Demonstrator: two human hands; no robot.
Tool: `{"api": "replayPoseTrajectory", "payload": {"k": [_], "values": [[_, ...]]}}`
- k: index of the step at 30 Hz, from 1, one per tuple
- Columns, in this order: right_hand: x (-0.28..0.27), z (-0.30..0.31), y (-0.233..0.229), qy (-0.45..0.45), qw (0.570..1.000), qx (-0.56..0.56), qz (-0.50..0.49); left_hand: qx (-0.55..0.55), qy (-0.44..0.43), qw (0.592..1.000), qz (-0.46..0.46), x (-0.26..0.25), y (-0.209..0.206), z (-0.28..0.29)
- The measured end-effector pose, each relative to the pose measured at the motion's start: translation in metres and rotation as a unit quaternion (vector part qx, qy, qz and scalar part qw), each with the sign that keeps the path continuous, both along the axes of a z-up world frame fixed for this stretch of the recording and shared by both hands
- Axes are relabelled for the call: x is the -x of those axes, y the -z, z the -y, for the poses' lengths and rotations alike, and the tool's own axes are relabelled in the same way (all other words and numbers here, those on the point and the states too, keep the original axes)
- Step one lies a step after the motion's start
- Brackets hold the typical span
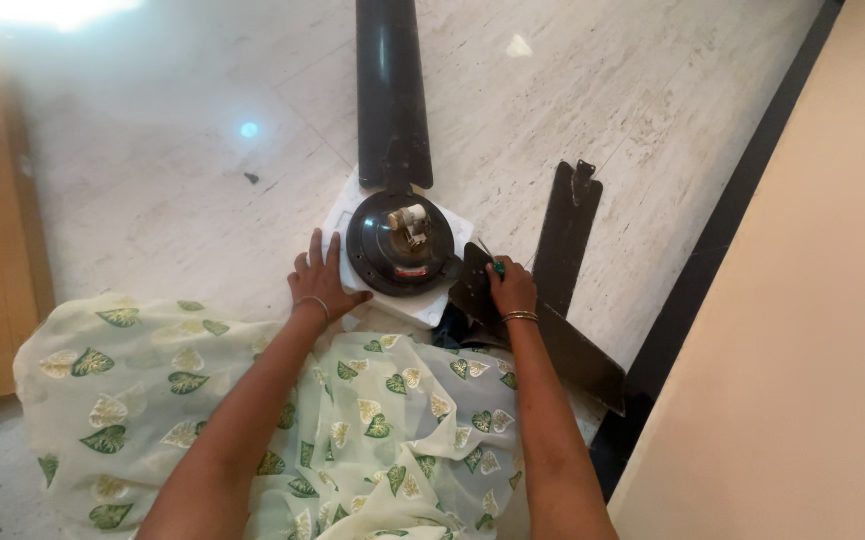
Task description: The person assembles a ceiling fan by attaching blades to the motor housing using a screwdriver. They pick up each blade, align it with the mounting bracket, insert screws, and tighten them. The process is repeated for multiple blades.
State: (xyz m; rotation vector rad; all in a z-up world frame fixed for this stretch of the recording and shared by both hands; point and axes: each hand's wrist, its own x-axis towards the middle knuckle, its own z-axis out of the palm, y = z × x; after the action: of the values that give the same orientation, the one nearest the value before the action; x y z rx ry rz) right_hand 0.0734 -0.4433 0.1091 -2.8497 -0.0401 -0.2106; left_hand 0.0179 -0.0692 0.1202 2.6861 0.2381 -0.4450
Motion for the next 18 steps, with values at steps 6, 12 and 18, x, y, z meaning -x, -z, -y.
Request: {"api": "replayPoseTrajectory", "payload": {"k": [6,12,18], "values": [[-0.012,0.01,0.001,-0.047,0.996,-0.028,-0.067,0.01,-0.032,0.999,-0.013,0.023,-0.016,0.01],[-0.037,0.021,-0.006,-0.06,0.986,-0.029,-0.153,0.029,-0.054,0.998,-0.01,0.04,-0.027,0.02],[-0.033,0.021,-0.003,-0.071,0.977,-0.054,-0.193,0.062,-0.051,0.997,-0.019,0.076,-0.022,0.025]]}}
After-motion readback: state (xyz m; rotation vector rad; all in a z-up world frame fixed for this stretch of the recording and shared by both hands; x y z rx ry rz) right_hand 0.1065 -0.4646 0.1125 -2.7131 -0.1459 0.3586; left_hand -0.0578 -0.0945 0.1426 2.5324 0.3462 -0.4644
